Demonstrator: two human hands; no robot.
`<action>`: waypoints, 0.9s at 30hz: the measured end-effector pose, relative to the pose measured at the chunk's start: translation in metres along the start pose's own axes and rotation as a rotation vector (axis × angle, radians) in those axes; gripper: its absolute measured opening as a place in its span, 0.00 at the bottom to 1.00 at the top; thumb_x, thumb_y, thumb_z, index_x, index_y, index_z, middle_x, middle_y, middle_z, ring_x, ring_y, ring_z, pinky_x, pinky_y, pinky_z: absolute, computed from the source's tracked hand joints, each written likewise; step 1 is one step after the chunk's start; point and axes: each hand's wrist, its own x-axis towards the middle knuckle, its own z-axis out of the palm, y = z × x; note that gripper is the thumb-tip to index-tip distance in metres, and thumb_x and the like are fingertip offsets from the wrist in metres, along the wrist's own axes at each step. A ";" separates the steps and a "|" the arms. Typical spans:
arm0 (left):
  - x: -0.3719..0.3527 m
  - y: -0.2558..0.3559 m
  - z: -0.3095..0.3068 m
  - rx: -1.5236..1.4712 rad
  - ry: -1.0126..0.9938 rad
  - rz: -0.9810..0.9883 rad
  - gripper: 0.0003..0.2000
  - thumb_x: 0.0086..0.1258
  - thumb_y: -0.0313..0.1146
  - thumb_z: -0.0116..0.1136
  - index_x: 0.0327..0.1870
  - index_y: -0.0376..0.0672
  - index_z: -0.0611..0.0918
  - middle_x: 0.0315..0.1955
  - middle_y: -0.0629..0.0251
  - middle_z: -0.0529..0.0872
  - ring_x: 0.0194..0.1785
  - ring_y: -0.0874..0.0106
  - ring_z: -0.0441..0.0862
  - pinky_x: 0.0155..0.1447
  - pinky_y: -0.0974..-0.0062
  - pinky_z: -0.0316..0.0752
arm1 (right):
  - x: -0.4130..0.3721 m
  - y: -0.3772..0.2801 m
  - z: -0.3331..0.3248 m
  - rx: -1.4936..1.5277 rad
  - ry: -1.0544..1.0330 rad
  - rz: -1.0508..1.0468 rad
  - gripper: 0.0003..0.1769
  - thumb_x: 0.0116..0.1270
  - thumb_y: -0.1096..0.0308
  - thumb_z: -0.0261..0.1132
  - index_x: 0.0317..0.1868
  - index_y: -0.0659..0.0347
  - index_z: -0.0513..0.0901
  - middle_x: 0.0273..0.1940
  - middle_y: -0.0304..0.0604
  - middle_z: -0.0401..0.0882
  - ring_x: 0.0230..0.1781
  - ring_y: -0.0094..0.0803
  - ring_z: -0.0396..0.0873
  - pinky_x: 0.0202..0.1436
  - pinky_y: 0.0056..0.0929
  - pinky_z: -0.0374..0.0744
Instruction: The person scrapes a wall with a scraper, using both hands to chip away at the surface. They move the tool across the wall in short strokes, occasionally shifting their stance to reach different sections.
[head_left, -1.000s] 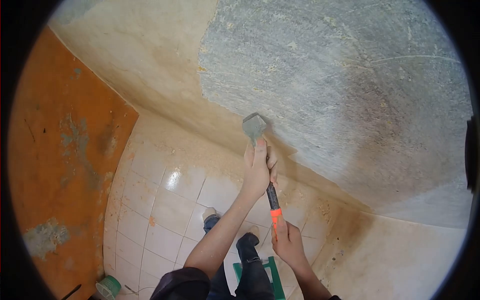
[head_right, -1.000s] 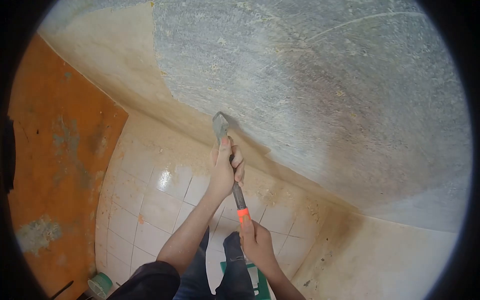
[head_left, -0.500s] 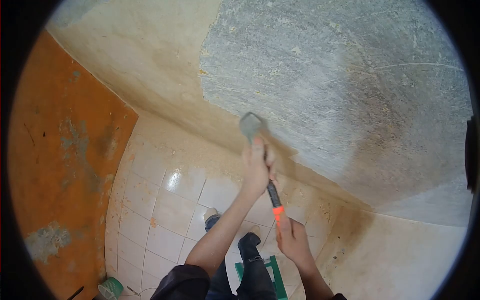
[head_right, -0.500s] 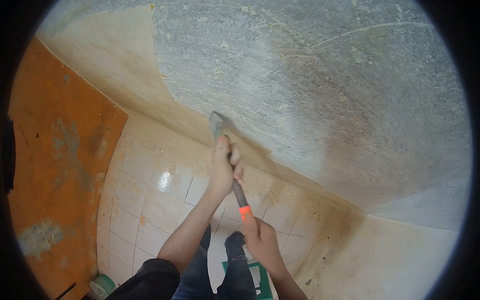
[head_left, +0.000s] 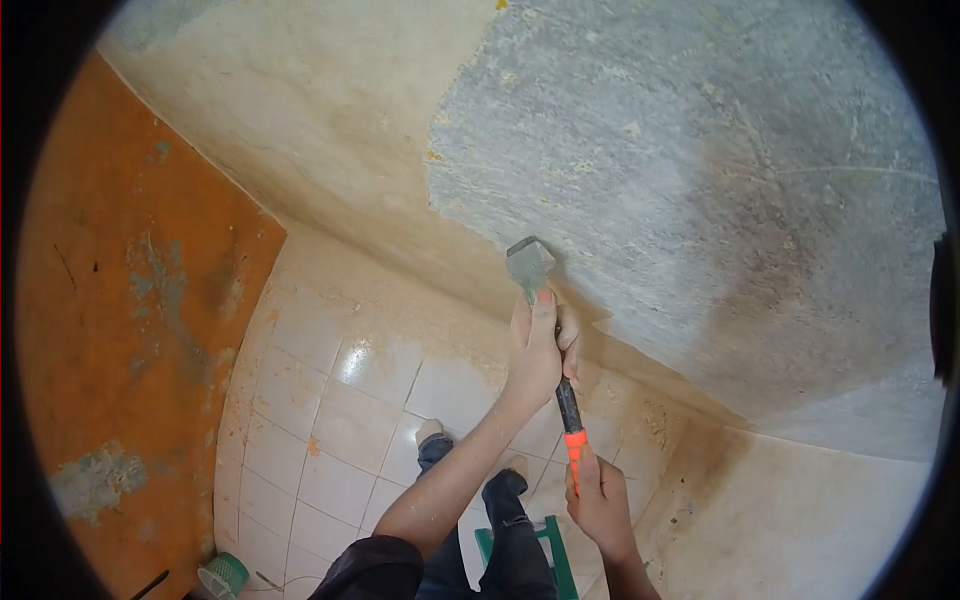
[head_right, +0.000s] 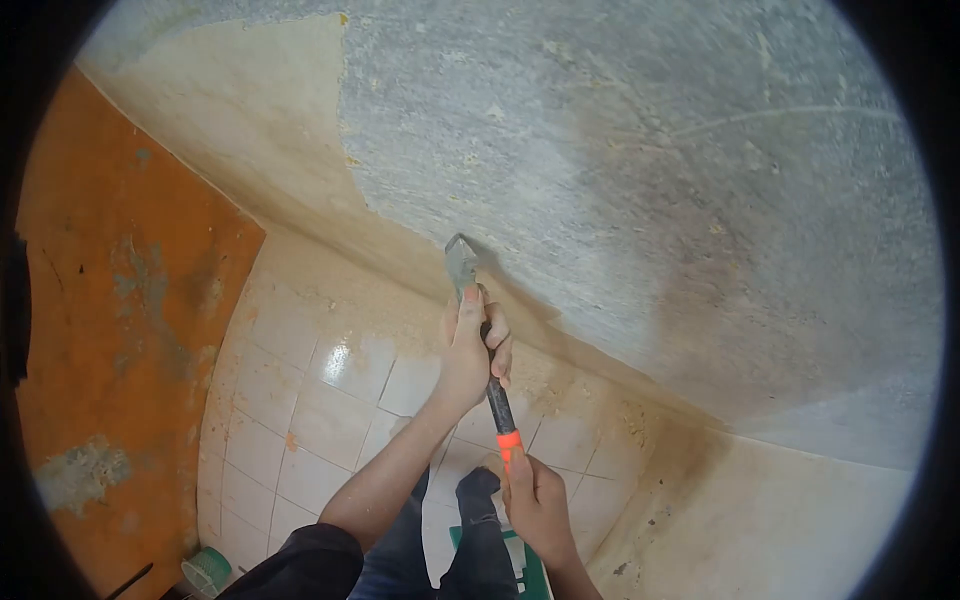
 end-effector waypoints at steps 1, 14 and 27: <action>0.004 -0.001 -0.005 -0.010 0.004 0.010 0.18 0.80 0.55 0.41 0.37 0.49 0.64 0.15 0.74 0.61 0.09 0.80 0.61 0.09 0.80 0.63 | 0.006 -0.002 0.000 -0.083 0.004 -0.060 0.25 0.81 0.55 0.49 0.27 0.63 0.73 0.18 0.32 0.67 0.18 0.17 0.65 0.22 0.23 0.65; -0.002 0.004 -0.025 0.051 -0.077 -0.027 0.20 0.81 0.54 0.40 0.48 0.44 0.66 0.21 0.72 0.67 0.11 0.81 0.64 0.12 0.81 0.66 | 0.002 0.022 0.032 0.009 0.043 -0.111 0.25 0.81 0.54 0.48 0.29 0.63 0.73 0.18 0.31 0.67 0.16 0.16 0.63 0.19 0.20 0.62; -0.008 0.022 -0.012 0.077 0.226 -0.282 0.24 0.80 0.61 0.28 0.42 0.52 0.73 0.20 0.77 0.69 0.19 0.81 0.64 0.22 0.78 0.63 | 0.009 0.024 0.031 0.229 -0.214 -0.003 0.30 0.80 0.42 0.43 0.30 0.58 0.72 0.17 0.35 0.67 0.14 0.22 0.66 0.17 0.21 0.65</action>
